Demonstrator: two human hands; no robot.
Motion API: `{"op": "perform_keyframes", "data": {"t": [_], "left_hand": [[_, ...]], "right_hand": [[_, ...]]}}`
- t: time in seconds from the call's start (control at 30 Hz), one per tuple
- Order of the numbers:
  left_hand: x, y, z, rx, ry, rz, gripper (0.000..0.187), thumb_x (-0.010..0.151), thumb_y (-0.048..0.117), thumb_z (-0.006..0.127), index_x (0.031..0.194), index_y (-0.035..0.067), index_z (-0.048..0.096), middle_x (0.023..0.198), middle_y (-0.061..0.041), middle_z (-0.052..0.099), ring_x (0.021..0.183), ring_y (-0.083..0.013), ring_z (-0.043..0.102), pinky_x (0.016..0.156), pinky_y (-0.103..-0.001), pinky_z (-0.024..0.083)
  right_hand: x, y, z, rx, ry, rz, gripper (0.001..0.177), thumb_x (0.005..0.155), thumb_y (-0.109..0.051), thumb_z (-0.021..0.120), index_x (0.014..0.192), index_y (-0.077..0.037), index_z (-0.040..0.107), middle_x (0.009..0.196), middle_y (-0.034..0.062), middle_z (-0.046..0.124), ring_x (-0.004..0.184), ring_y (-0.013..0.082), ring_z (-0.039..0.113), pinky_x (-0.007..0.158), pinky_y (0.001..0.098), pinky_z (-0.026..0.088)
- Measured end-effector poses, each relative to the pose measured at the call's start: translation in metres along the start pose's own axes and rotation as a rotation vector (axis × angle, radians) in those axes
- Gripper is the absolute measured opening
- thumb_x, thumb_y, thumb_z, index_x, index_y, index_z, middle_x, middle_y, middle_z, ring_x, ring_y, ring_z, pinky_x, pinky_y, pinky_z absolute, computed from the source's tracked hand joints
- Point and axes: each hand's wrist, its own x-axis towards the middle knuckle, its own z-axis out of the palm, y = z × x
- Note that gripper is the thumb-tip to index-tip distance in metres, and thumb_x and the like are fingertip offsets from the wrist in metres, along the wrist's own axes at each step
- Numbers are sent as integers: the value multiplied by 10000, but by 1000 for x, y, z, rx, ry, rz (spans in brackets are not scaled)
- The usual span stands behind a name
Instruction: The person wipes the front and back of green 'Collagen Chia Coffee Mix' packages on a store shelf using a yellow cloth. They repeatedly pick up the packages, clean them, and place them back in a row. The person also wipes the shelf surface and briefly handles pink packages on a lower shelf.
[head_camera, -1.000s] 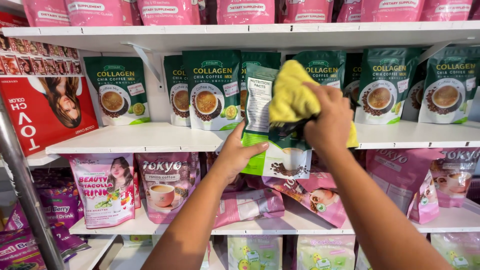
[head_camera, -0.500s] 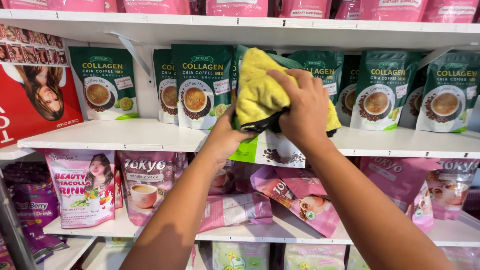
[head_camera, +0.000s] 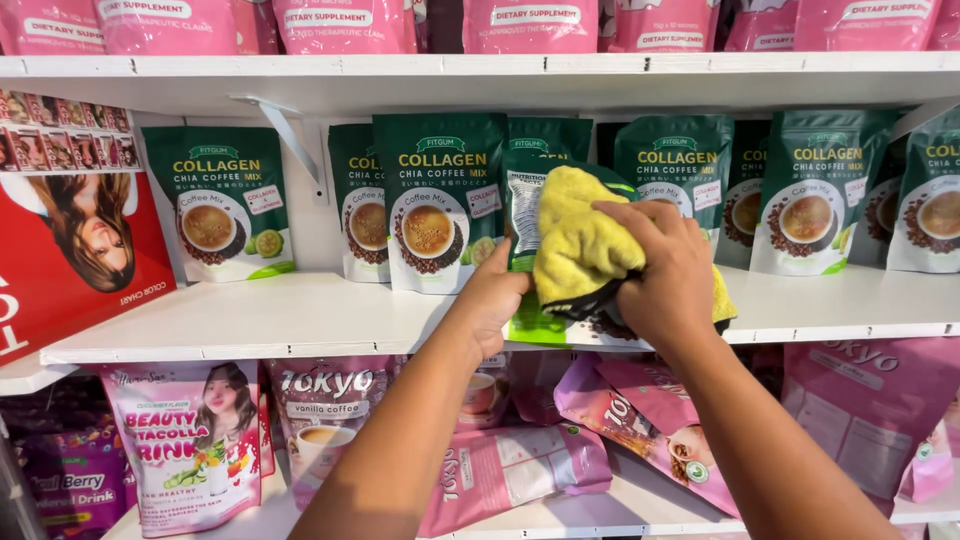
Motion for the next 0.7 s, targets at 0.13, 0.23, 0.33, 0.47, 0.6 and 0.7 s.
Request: {"op": "perform_keyframes", "data": {"t": [0.13,0.23,0.33,0.47,0.6,0.7], "left_hand": [[0,9,9,6,76,-105,786,864,-39,513,1591,105,251,1364,-188,625,1089,-255,684,877,-379,570],[10,8,15,23,73,-91,792,855,-38,505,1590,92,240,1405,-186,593,1140,-255,670,922,-372,558],[24,-5,16,81,42,-15,800,851,-35,505,1600,56,238,1454,-187,573,1193,-234,652,968,-340,529],[44,-32,12,98,60,15,785,897,-31,555,1609,26,231,1510,-156,525,1279,-192,597,1022,-314,493],[25,-18,23,-44,-20,8,749,853,-58,493,1579,27,333,1389,-184,623,1135,-238,687,943,-365,573],[12,-1,32,-95,99,-131,721,881,-55,508,1546,128,298,1320,-159,660,1076,-250,703,912,-408,583]], "right_hand": [[1,9,1,-20,12,53,706,667,105,590,1294,-198,706,1222,107,660,1126,387,587,976,470,450],[5,17,-6,-60,25,0,726,652,99,591,1307,-195,697,1233,112,654,1137,385,584,981,481,445],[7,26,-12,-85,-3,21,753,634,108,583,1311,-198,700,1228,110,651,1134,388,574,974,488,440],[5,38,-18,-90,-22,26,742,649,100,597,1316,-212,688,1230,85,657,1122,378,573,942,478,437],[-2,42,-20,-30,4,15,772,616,97,589,1328,-189,664,1223,98,649,1102,375,571,936,461,437],[-6,46,-12,0,30,42,762,629,102,590,1334,-176,659,1228,109,645,1093,378,564,954,463,433]]}}
